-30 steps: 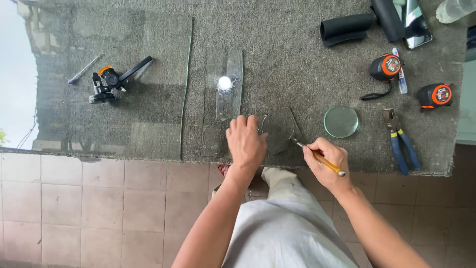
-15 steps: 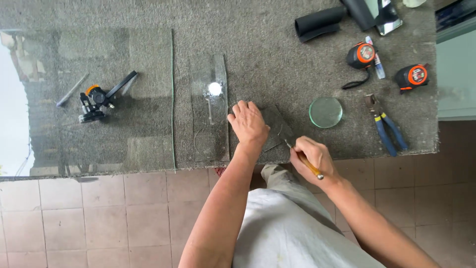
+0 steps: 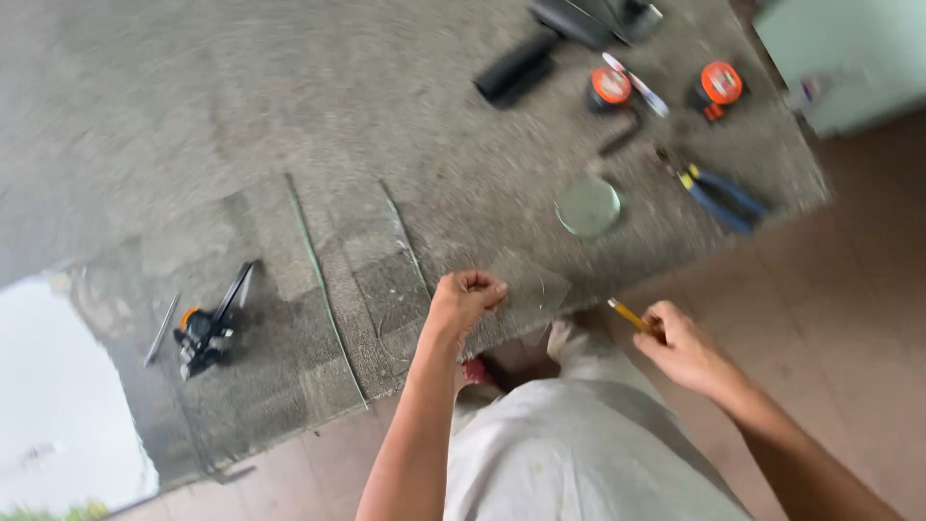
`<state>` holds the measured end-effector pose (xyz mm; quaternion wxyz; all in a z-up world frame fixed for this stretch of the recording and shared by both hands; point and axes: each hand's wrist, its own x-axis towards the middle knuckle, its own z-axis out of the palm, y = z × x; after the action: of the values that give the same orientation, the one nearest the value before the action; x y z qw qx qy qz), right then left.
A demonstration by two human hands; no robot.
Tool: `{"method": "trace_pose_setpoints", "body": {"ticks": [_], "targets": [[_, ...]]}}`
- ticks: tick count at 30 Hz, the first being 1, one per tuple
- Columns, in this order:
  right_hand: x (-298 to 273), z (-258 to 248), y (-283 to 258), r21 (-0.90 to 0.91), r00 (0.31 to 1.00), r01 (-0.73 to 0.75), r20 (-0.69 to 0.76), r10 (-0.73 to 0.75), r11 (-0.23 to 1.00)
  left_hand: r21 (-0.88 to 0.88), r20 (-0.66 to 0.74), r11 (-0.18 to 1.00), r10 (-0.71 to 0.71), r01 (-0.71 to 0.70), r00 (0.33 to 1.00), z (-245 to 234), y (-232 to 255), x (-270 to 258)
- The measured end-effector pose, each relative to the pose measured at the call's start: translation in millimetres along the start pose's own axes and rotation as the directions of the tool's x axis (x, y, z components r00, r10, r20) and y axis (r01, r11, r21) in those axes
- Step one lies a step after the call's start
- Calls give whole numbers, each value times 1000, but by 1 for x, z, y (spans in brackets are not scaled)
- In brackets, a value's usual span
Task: Marking and scoring a glass pane using circular and straight glass cutters
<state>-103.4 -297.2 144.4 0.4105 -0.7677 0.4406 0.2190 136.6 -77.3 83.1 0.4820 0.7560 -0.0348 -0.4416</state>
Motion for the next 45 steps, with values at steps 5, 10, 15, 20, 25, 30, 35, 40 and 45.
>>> {"method": "trace_pose_setpoints", "body": {"ticks": [5,10,15,20,25,30,35,40,45], "targets": [[-73,31,3,492,993,1,106,-61,870,-154,230,988,40,-4,972,12,-10,-21],[-106,51,14,689,992,49,49,-114,723,-27,278,1000,16,-9,961,18,17,-68],[-98,74,62,766,991,29,60,-116,642,-35,306,997,82,-74,949,42,-19,-55],[-100,64,89,828,980,27,88,-178,561,-8,261,997,71,-71,963,67,-21,-72],[-107,51,125,849,981,15,90,-173,528,-48,197,998,56,-48,979,108,-16,-93],[-126,32,161,823,995,84,-38,-92,561,-252,142,967,57,-20,988,145,-22,-113],[-143,13,174,852,976,174,-82,-202,494,-335,132,941,97,-48,987,182,-33,-122],[-123,9,192,882,955,213,-97,-280,419,-312,125,948,107,-63,986,203,-31,-127],[-123,4,196,895,951,241,-141,-276,374,-290,91,956,69,-40,994,214,-29,-124]]}}
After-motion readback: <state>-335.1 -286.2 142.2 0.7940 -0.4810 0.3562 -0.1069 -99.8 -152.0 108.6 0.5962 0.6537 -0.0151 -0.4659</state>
